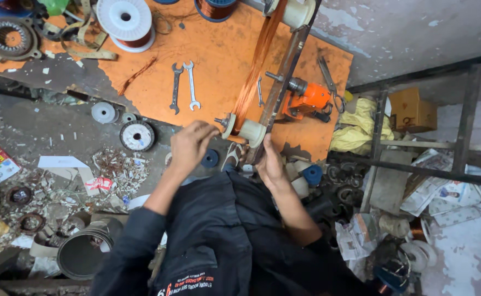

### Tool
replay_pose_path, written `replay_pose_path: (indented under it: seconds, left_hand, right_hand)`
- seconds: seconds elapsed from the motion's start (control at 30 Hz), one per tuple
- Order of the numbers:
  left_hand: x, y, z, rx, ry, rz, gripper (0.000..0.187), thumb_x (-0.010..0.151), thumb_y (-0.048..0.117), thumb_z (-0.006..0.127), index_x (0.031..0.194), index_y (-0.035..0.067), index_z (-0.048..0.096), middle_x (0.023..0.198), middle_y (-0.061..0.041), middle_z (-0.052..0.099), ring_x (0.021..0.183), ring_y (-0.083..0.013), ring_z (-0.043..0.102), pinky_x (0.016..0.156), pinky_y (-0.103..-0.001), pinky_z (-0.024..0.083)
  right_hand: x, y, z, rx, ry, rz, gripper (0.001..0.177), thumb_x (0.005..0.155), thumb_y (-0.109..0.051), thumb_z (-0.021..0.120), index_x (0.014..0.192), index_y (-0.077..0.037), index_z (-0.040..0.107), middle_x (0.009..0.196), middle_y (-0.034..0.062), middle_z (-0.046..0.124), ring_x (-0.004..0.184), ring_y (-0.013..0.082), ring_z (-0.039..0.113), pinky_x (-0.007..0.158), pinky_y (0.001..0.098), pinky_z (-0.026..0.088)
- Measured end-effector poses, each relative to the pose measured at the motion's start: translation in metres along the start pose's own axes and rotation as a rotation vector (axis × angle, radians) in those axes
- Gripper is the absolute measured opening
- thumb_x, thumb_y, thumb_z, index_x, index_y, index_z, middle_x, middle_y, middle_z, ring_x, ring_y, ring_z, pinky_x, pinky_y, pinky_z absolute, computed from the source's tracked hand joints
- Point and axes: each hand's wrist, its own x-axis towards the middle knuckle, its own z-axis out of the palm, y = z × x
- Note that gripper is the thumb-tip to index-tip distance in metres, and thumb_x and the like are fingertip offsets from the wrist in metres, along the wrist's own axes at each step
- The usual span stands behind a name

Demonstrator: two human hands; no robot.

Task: The person operates a manual wire-winding jig to wrap copper wire onto a spool. They guide the wire with both hands, periodically stop to adjust the wire path, and use pliers to cut the wire. The finished spool is removed and placed on the workbench.

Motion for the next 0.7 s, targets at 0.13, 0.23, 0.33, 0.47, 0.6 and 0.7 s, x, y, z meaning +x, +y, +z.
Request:
replay_pose_path:
  seconds: [0.13,0.23,0.33,0.47,0.6,0.7]
  left_hand:
    - [0.008,-0.007,-0.001,0.081,0.07,0.106,0.011,0.093,0.017,0.077,0.101,0.01,0.079,0.097,-0.005,0.072,0.077,-0.0257,0.07,0.063,-0.037,0.052]
    - [0.027,-0.017,0.005,-0.056,0.016,-0.036,0.008,0.094,0.018,0.077,0.1,0.012,0.079,0.095,-0.004,0.073,0.078,-0.0244,0.071,0.063,-0.035,0.053]
    - [0.018,-0.013,0.01,-0.08,0.019,-0.046,0.011,0.096,0.013,0.073,0.105,0.01,0.078,0.1,-0.006,0.072,0.085,-0.0268,0.071,0.07,-0.035,0.055]
    - [-0.005,0.003,0.005,0.058,0.051,-0.011,0.013,0.091,0.017,0.075,0.102,0.011,0.079,0.099,-0.006,0.072,0.084,-0.0267,0.071,0.069,-0.036,0.055]
    - [0.009,0.003,0.002,0.145,0.096,0.005,0.013,0.091,0.018,0.076,0.102,0.011,0.08,0.098,-0.008,0.072,0.084,-0.0277,0.071,0.066,-0.037,0.054]
    - [0.029,-0.005,0.008,0.007,0.049,-0.121,0.011,0.093,0.02,0.078,0.099,0.01,0.08,0.095,-0.008,0.073,0.081,-0.027,0.071,0.066,-0.037,0.053]
  right_hand:
    - [-0.002,0.003,-0.004,0.001,-0.051,-0.037,0.06,0.108,-0.055,0.046,0.128,-0.001,0.061,0.104,0.0123,0.071,0.089,0.0245,0.071,0.08,0.0419,0.059]
    - [-0.001,0.0,0.0,-0.009,-0.039,-0.045,0.057,0.108,-0.053,0.047,0.13,-0.002,0.06,0.106,0.0123,0.07,0.091,0.0249,0.071,0.081,0.0418,0.059]
    - [-0.003,-0.006,0.001,-0.036,-0.065,-0.036,0.057,0.107,-0.052,0.045,0.131,-0.002,0.059,0.109,0.0128,0.07,0.094,0.0252,0.071,0.083,0.0417,0.059]
    - [-0.002,-0.012,-0.003,-0.09,-0.135,-0.046,0.058,0.11,-0.05,0.043,0.135,0.001,0.055,0.118,0.015,0.069,0.103,0.0246,0.071,0.09,0.0416,0.059]
    - [0.001,-0.014,-0.017,-0.144,-0.18,-0.026,0.055,0.11,-0.046,0.044,0.142,-0.001,0.047,0.123,0.0157,0.066,0.105,0.0263,0.07,0.089,0.0409,0.059]
    - [0.005,-0.03,-0.034,-0.387,-0.216,0.038,0.057,0.108,-0.039,0.048,0.15,-0.001,0.039,0.133,0.013,0.06,0.115,0.0238,0.065,0.093,0.0392,0.058]
